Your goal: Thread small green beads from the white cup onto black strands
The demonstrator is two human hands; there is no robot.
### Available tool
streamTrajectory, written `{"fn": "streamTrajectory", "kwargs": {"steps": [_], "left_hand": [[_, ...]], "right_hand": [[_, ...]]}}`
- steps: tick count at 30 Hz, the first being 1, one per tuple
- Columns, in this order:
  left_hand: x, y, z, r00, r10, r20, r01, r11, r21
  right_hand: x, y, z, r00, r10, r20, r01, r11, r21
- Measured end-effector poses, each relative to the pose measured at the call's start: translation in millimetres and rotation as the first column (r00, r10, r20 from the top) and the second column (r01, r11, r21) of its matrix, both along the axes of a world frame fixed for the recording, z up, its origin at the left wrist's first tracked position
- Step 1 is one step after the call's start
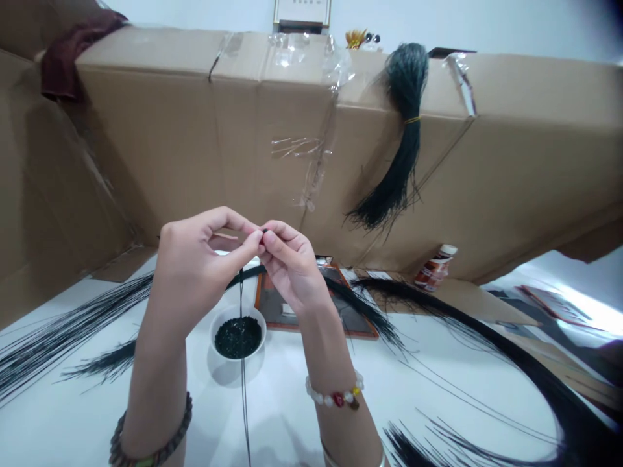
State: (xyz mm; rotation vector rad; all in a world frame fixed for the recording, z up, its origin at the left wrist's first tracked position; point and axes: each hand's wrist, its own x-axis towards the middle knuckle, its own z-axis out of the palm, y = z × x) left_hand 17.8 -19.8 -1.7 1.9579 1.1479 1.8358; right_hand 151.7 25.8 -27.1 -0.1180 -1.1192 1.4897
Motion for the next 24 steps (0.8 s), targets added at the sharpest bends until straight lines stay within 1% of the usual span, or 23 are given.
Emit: {"fn": "streamTrajectory", "kwargs": {"steps": [3, 8, 13, 19, 24], "left_hand": [[0, 3, -0.2, 0.999, -0.042, 0.015, 0.042, 0.999, -0.01], [0, 5, 0.4, 0.994, -0.105, 0.011, 0.105, 0.994, -0.006], [3, 8, -0.8, 0.995, -0.101, 0.013, 0.1, 0.994, 0.045], [9, 11, -3.6, 0.993, -0.096, 0.062, 0.089, 0.991, 0.102], [12, 14, -4.0, 0.985, -0.141, 0.098, 0.129, 0.984, 0.126]], "right_hand": [[4, 0, 0.0, 1.0, -0.014, 0.015, 0.013, 1.0, 0.018], [7, -1, 1.8, 0.996, -0.089, 0.032, 0.086, 0.994, 0.062], [7, 0, 2.7, 0.988, -0.149, 0.027, 0.146, 0.984, 0.102], [9, 2, 1.8, 0.991, -0.136, 0.013, 0.133, 0.984, 0.122], [9, 2, 1.3, 0.985, -0.17, 0.007, 0.168, 0.976, 0.139]]}}
